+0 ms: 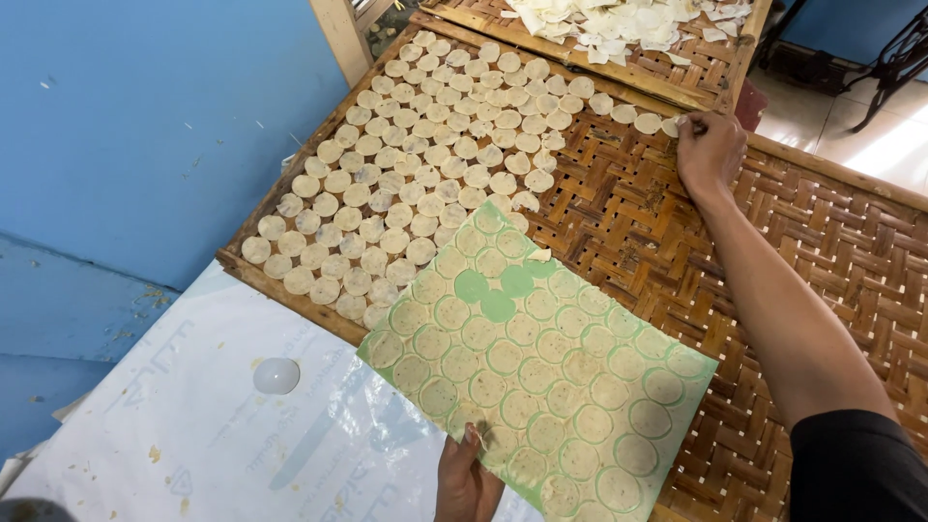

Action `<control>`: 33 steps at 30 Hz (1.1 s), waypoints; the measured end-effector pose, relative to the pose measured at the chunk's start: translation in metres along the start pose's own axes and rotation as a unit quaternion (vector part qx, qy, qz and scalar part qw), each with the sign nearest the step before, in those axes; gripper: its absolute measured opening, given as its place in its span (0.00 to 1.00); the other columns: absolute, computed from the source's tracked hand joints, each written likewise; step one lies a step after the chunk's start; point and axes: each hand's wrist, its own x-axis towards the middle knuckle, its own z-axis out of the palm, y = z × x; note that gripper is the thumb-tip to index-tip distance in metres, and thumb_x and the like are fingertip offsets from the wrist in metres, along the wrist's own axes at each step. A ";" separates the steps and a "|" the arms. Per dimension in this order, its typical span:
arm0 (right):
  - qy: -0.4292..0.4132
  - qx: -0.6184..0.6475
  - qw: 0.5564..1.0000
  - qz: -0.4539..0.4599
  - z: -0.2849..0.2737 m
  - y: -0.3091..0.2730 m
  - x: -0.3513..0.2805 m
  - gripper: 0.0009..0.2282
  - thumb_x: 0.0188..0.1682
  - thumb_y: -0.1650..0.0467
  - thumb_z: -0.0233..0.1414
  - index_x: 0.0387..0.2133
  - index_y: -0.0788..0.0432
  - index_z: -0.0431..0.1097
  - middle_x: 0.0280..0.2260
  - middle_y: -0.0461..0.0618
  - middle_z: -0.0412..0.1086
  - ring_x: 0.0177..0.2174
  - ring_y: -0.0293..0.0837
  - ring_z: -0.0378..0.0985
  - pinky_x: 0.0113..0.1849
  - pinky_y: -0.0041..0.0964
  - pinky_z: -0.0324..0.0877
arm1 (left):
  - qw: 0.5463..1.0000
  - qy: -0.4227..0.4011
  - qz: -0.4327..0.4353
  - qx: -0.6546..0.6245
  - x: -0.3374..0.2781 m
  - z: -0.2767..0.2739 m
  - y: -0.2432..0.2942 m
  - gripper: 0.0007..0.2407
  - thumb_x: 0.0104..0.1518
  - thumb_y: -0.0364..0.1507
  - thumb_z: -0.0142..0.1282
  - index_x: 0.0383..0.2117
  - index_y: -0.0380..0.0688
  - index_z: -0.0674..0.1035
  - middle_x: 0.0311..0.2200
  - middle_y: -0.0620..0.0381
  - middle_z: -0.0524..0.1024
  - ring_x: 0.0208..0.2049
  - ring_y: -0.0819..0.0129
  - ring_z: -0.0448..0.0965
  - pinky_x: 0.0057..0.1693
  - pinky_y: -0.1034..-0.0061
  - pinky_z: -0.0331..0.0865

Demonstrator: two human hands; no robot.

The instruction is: Cutting out circular pieces from a flat sheet of dough using a round cutter and placing them onto a drying tray.

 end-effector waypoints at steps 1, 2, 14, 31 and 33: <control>-0.002 0.000 1.000 -0.001 -0.004 -0.007 -0.002 0.03 0.53 0.74 0.61 0.39 0.60 0.80 0.40 0.57 0.80 0.35 0.52 0.82 0.35 0.45 0.77 | 1.000 0.001 0.002 -0.001 0.001 0.004 0.002 0.27 0.66 0.26 0.62 0.67 0.36 0.59 0.65 0.39 0.65 0.65 0.45 0.65 0.68 0.48 0.58; -0.008 -0.007 1.000 0.000 -0.008 -0.014 -0.004 0.05 0.54 0.74 0.59 0.41 0.62 0.79 0.44 0.62 0.77 0.38 0.56 0.81 0.38 0.49 0.77 | 1.000 -0.004 -0.005 0.002 0.000 0.008 0.003 0.28 0.67 0.27 0.63 0.68 0.38 0.58 0.66 0.40 0.64 0.66 0.46 0.64 0.68 0.49 0.58; -0.194 0.112 0.951 -0.213 -0.103 -0.199 -0.117 0.11 0.60 0.67 0.48 0.44 0.63 0.72 0.45 0.59 0.74 0.46 0.53 0.73 0.48 0.52 0.66 | 0.982 0.175 -0.073 0.020 -0.001 0.014 0.009 0.29 0.56 0.25 0.54 0.68 0.42 0.62 0.62 0.41 0.69 0.63 0.46 0.68 0.67 0.47 0.60; -0.420 0.093 0.888 -0.165 -0.119 -0.285 -0.219 0.12 0.51 0.62 0.54 0.38 0.55 0.78 0.32 0.48 0.73 0.35 0.47 0.74 0.37 0.44 0.68 | 0.983 0.170 -0.070 0.027 0.000 0.026 0.010 0.25 0.57 0.23 0.54 0.64 0.39 0.67 0.55 0.42 0.75 0.59 0.48 0.73 0.65 0.48 0.65; -0.422 0.142 0.891 -0.089 -0.114 -0.284 -0.219 0.06 0.47 0.66 0.60 0.32 0.53 0.78 0.33 0.43 0.74 0.31 0.41 0.75 0.35 0.37 0.70 | 0.979 0.184 -0.083 0.029 0.000 0.029 0.012 0.27 0.55 0.25 0.57 0.64 0.40 0.67 0.55 0.41 0.75 0.60 0.46 0.72 0.65 0.46 0.65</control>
